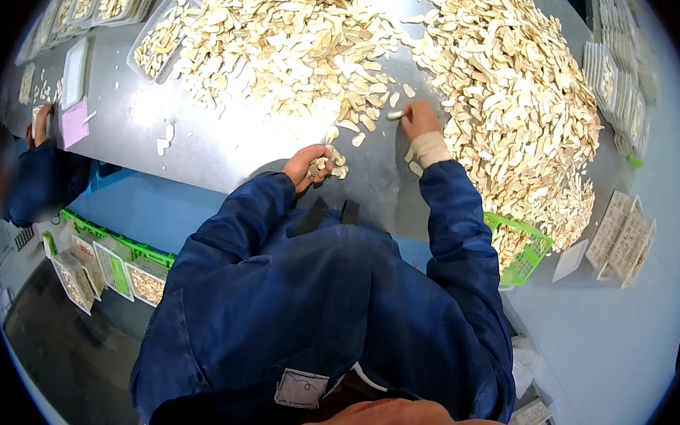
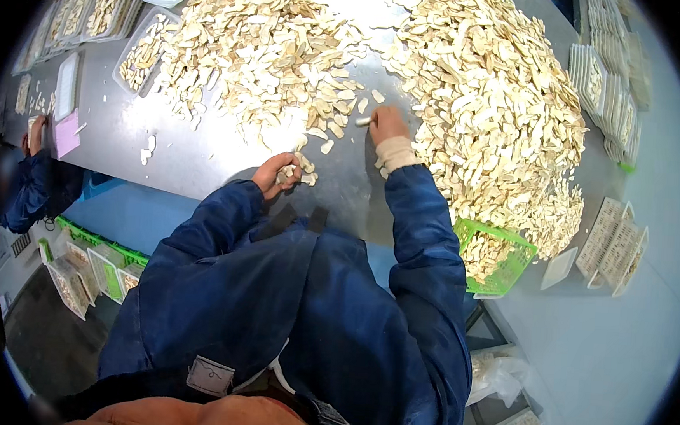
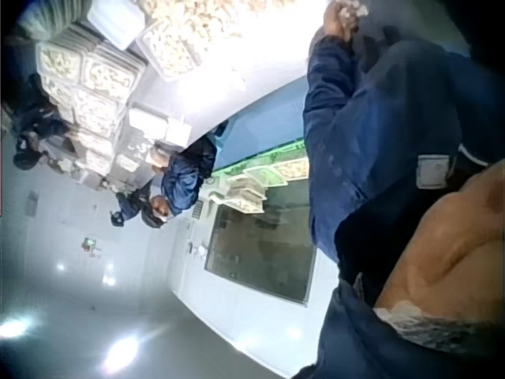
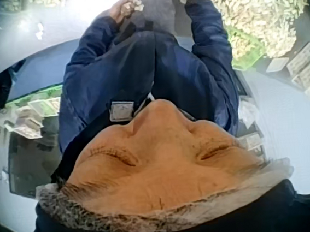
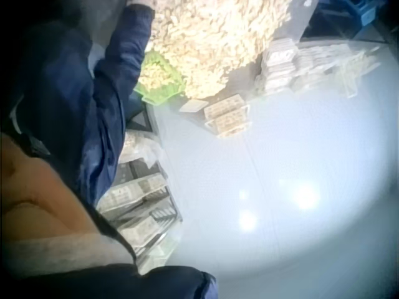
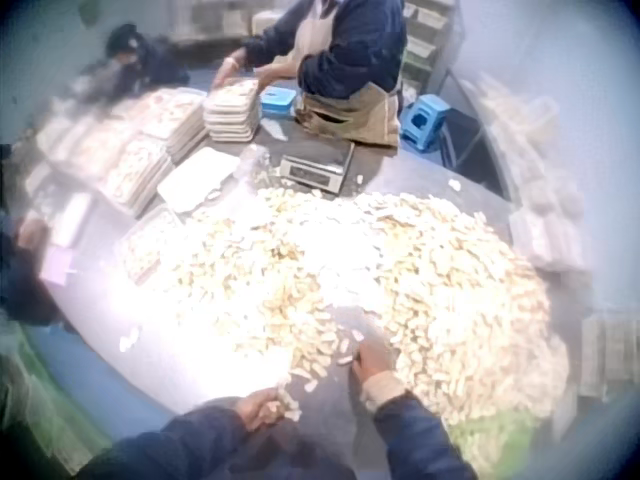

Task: The person stands at a metal table and sorts a large pile of white seeds by hand. They pick up individual seeds, inspect them, and place them into a green basket or back onto the table.

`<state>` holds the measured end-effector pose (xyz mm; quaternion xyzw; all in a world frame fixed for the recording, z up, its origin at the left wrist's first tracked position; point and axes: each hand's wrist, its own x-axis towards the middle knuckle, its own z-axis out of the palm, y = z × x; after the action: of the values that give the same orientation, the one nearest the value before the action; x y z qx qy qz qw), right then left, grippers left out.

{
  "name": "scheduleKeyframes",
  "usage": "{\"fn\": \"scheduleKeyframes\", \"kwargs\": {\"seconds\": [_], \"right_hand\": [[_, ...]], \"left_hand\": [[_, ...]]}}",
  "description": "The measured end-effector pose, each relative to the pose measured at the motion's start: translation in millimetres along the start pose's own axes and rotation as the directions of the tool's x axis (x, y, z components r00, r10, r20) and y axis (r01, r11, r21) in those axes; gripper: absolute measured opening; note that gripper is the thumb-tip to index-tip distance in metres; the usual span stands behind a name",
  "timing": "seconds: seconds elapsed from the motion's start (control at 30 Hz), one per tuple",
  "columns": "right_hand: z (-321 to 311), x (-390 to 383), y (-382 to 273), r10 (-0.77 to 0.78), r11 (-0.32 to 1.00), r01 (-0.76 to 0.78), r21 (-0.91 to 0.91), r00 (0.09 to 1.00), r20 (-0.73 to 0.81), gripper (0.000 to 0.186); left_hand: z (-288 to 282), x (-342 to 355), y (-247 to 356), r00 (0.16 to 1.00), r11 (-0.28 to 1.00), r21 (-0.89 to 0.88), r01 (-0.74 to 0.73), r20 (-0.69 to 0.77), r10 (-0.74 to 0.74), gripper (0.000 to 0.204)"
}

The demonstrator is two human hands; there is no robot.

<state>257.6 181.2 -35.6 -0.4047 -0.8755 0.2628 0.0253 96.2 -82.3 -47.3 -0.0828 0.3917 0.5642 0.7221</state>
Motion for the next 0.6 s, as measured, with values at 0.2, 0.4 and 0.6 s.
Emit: {"fn": "scheduleKeyframes", "kwargs": {"seconds": [0.2,0.4,0.6], "right_hand": [[-7.5,-36.7,27.3,0.052,0.984,-0.052,0.169,0.999,0.001,0.015],[-0.7,-51.9,10.5,0.172,0.984,-0.176,0.043,0.982,0.075,0.017],[15.1,-64.5,-7.6,0.179,0.982,-0.172,-0.075,0.979,0.094,0.022]], "left_hand": [[3.4,1.9,0.9,0.999,0.997,0.07,0.02,-0.034,-0.018,0.024],[5.2,-1.0,2.7,1.0,0.997,0.073,0.002,-0.015,-0.001,0.024],[11.4,-3.1,3.2,0.995,0.99,0.104,0.095,0.012,-0.097,0.027]]}}
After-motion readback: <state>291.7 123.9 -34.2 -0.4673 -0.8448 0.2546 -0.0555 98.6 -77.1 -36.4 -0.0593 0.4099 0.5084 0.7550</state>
